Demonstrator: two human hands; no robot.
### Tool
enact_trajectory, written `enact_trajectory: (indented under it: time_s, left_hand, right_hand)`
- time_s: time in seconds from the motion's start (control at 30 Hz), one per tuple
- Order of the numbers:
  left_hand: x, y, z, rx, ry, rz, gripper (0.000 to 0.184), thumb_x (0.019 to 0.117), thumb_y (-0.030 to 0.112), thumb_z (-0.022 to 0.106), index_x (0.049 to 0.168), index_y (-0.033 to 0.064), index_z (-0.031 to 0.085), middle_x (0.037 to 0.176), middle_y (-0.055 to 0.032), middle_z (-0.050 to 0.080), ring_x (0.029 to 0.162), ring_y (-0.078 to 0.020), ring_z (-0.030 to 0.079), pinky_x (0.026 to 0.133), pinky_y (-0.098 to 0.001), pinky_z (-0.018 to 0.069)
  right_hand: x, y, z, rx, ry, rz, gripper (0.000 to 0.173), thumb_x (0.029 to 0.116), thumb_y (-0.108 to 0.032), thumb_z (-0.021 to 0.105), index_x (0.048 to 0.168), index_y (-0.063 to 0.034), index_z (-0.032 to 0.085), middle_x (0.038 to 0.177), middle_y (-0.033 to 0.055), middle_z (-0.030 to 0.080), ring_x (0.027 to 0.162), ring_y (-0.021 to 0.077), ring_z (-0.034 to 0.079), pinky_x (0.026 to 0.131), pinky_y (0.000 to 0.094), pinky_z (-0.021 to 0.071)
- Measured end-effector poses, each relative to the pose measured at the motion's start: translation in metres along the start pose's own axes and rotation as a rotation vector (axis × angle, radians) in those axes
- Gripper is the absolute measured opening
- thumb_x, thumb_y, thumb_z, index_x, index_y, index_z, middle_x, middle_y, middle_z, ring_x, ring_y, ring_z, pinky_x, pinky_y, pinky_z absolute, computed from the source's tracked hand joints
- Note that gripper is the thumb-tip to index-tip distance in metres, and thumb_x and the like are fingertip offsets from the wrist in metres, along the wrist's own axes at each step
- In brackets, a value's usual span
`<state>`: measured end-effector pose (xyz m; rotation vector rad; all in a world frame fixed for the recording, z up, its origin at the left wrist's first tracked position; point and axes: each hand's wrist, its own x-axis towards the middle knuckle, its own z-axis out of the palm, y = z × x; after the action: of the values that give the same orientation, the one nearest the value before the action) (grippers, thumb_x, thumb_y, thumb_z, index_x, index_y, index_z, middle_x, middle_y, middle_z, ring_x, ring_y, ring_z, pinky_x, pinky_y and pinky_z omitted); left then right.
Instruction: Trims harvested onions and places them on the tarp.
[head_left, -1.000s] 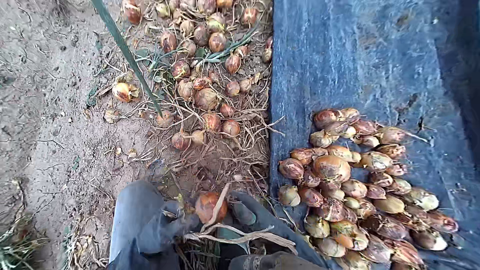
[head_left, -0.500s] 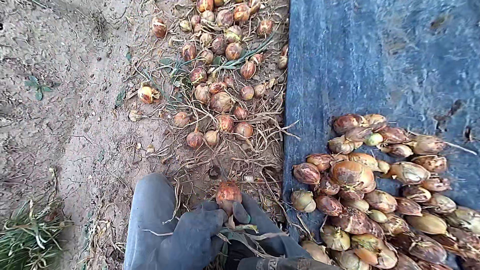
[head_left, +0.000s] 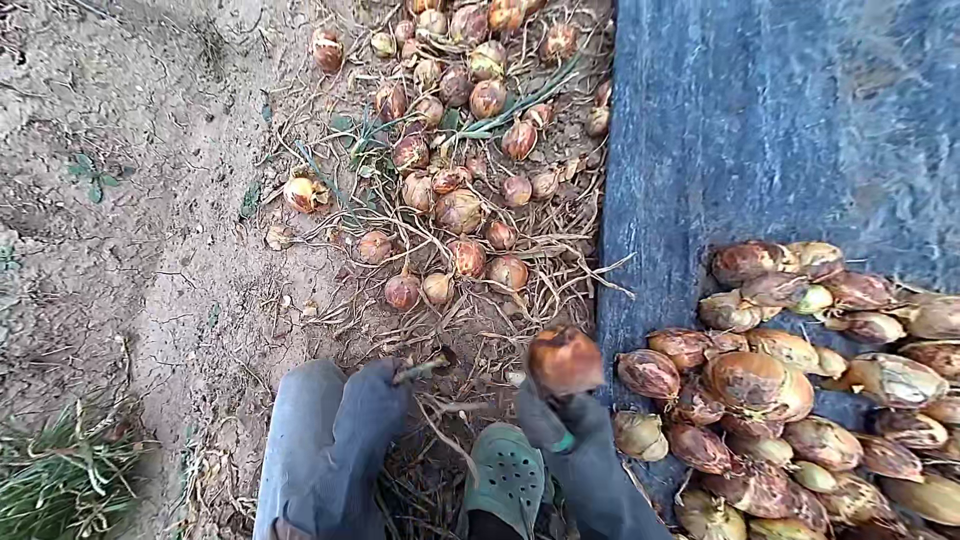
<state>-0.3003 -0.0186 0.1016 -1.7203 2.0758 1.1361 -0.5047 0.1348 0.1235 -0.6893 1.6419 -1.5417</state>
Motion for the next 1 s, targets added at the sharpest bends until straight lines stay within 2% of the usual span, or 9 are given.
enact_trajectory:
  time_s: [0.13,0.27,0.4,0.57,0.67,0.73,0.83,0.93,1.0]
  left_hand:
    - [0.042,-0.003,0.002,-0.770,-0.145,-0.518,0.053,0.1031,0.058,0.052,0.113,0.0069,0.064,0.074,-0.0082,0.066,0.048,-0.0155,0.054,0.043,-0.0297,0.0458]
    - [0.057,-0.003,0.016,-1.037,-0.078,-0.657,0.050,0.1017,0.056,0.055,0.101,0.0069,0.064,0.067,-0.0081,0.061,0.046,-0.0146,0.051,0.040,-0.0275,0.0421]
    - [0.062,-0.007,0.032,-1.190,0.054,-0.667,0.027,0.1049,0.035,0.057,0.110,0.0091,0.063,0.065,-0.0042,0.053,0.043,-0.0114,0.046,0.037,-0.0237,0.0379]
    - [0.048,0.011,0.011,-0.829,0.086,-0.265,0.032,0.1015,0.035,0.065,0.104,0.0029,0.066,0.058,-0.0060,0.056,0.039,-0.0141,0.049,0.035,-0.0288,0.0432]
    - [0.022,0.012,-0.028,-0.193,-0.113,0.233,0.040,0.0947,0.052,0.065,0.102,0.0139,0.074,0.093,-0.0003,0.073,0.086,-0.0134,0.071,0.081,-0.0408,0.0608]
    - [-0.002,0.012,-0.044,-0.097,-0.246,0.500,0.043,0.0956,0.052,0.064,0.106,0.0122,0.076,0.115,-0.0041,0.073,0.113,-0.0143,0.067,0.100,-0.0423,0.0552]
    - [-0.027,-0.007,-0.042,-0.470,-0.370,0.781,0.031,0.0990,0.037,0.067,0.111,0.0096,0.073,0.116,-0.0013,0.073,0.112,-0.0060,0.066,0.102,-0.0307,0.0544]
    - [-0.050,-0.009,-0.047,-0.851,-0.369,0.648,0.013,0.0959,0.034,0.072,0.105,0.0240,0.074,0.097,0.0124,0.075,0.090,0.0018,0.069,0.084,-0.0231,0.0597]
    - [-0.065,0.001,-0.056,-0.849,-0.241,0.643,0.010,0.0936,0.028,0.075,0.096,0.0180,0.075,0.089,0.0063,0.074,0.082,-0.0030,0.069,0.077,-0.0256,0.0602]
  right_hand:
    - [0.025,-0.008,-0.054,0.110,0.291,-0.041,0.041,0.1041,-0.057,0.044,0.089,-0.0218,0.060,0.053,-0.0052,0.045,0.038,0.0113,0.044,0.034,0.0289,0.0426]
    - [0.007,0.009,-0.029,0.064,0.132,0.121,0.041,0.0999,-0.053,0.058,0.096,-0.0124,0.063,0.058,-0.0001,0.049,0.042,0.0142,0.048,0.039,0.0332,0.0457]
    - [-0.016,0.034,0.000,0.112,0.025,0.358,0.048,0.0960,-0.057,0.064,0.098,-0.0097,0.064,0.059,0.0040,0.050,0.043,0.0166,0.048,0.039,0.0336,0.0448]
    - [-0.023,0.031,0.004,0.102,0.086,0.534,0.048,0.0967,-0.056,0.063,0.105,-0.0087,0.065,0.063,0.0052,0.054,0.047,0.0182,0.052,0.043,0.0351,0.0486]
    - [0.002,-0.018,0.000,0.110,-0.104,0.665,0.038,0.1049,-0.038,0.052,0.129,-0.0082,0.054,0.079,0.0038,0.058,0.058,0.0154,0.057,0.054,0.0311,0.0538]
    - [0.012,-0.015,0.000,0.223,-0.304,0.551,0.057,0.0990,-0.058,0.058,0.124,-0.0072,0.055,0.078,0.0037,0.060,0.055,0.0129,0.056,0.050,0.0272,0.0522]
    - [0.016,-0.004,0.009,0.216,-0.473,0.339,0.068,0.0912,-0.078,0.048,0.105,-0.0130,0.062,0.069,-0.0013,0.058,0.052,0.0083,0.053,0.047,0.0244,0.0481]
    - [0.012,-0.008,0.020,0.137,-0.467,0.237,0.061,0.0957,-0.074,0.045,0.096,-0.0177,0.069,0.066,-0.0037,0.057,0.051,0.0059,0.051,0.046,0.0238,0.0467]
    - [0.004,-0.002,0.026,0.156,-0.423,0.234,0.057,0.0962,-0.071,0.050,0.086,-0.0170,0.067,0.058,-0.0034,0.052,0.043,0.0067,0.047,0.040,0.0246,0.0432]
